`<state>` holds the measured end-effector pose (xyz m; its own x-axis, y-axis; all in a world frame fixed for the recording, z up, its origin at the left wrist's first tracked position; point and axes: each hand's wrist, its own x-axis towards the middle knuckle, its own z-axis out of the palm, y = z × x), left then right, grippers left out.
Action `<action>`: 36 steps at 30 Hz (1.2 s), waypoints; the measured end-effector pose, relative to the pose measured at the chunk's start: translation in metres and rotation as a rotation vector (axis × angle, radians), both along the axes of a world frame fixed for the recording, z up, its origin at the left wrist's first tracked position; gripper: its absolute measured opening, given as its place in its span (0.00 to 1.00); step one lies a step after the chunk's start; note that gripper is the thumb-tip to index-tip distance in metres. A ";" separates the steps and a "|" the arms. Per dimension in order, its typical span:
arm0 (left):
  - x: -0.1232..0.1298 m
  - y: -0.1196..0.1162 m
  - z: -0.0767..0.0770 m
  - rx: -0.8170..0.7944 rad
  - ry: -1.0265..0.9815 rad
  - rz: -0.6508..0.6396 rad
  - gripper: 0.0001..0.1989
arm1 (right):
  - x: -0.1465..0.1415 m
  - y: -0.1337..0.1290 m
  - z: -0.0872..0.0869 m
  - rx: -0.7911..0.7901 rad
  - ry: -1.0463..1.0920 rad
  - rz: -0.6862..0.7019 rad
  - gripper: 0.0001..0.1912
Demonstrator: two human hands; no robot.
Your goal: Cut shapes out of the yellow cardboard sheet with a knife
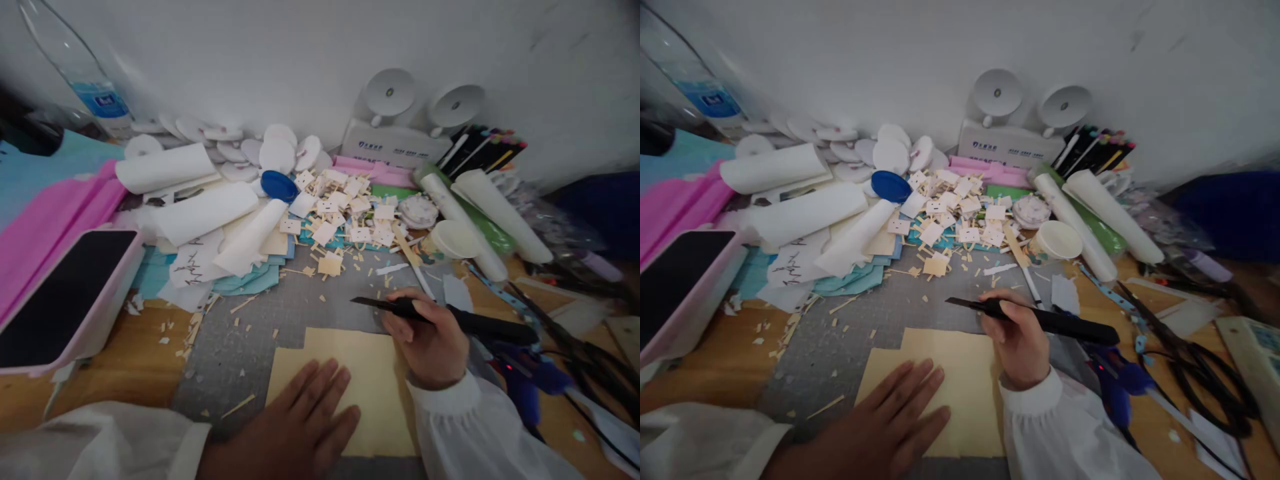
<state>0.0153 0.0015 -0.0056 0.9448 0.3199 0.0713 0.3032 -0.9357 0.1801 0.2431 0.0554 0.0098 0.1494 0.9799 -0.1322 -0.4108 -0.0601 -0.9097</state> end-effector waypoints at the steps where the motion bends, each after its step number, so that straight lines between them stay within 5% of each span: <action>1: -0.001 0.001 0.003 -0.007 0.006 -0.005 0.24 | -0.001 0.002 -0.001 0.008 0.031 -0.016 0.11; 7: -0.006 0.007 0.031 -0.270 -0.067 0.016 0.30 | -0.008 0.007 -0.010 0.024 0.142 -0.014 0.09; 14: -0.004 0.036 0.028 -0.204 -0.195 0.500 0.24 | -0.007 0.009 -0.011 0.092 0.194 0.028 0.10; 21: -0.003 0.054 0.027 -0.248 -0.201 0.461 0.03 | -0.005 0.010 -0.009 0.106 0.258 0.067 0.11; 29: 0.003 0.067 0.027 -0.340 -0.150 0.510 0.14 | -0.005 0.009 -0.014 0.107 0.295 0.097 0.11; 36: 0.010 0.084 0.031 -0.469 -0.060 0.533 0.07 | -0.003 0.011 -0.015 0.089 0.295 0.096 0.12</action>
<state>0.0255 0.0852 0.0256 0.6499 0.7470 -0.1402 0.6749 -0.4824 0.5585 0.2398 0.0661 -0.0051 0.0237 0.9973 -0.0690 -0.6541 -0.0367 -0.7555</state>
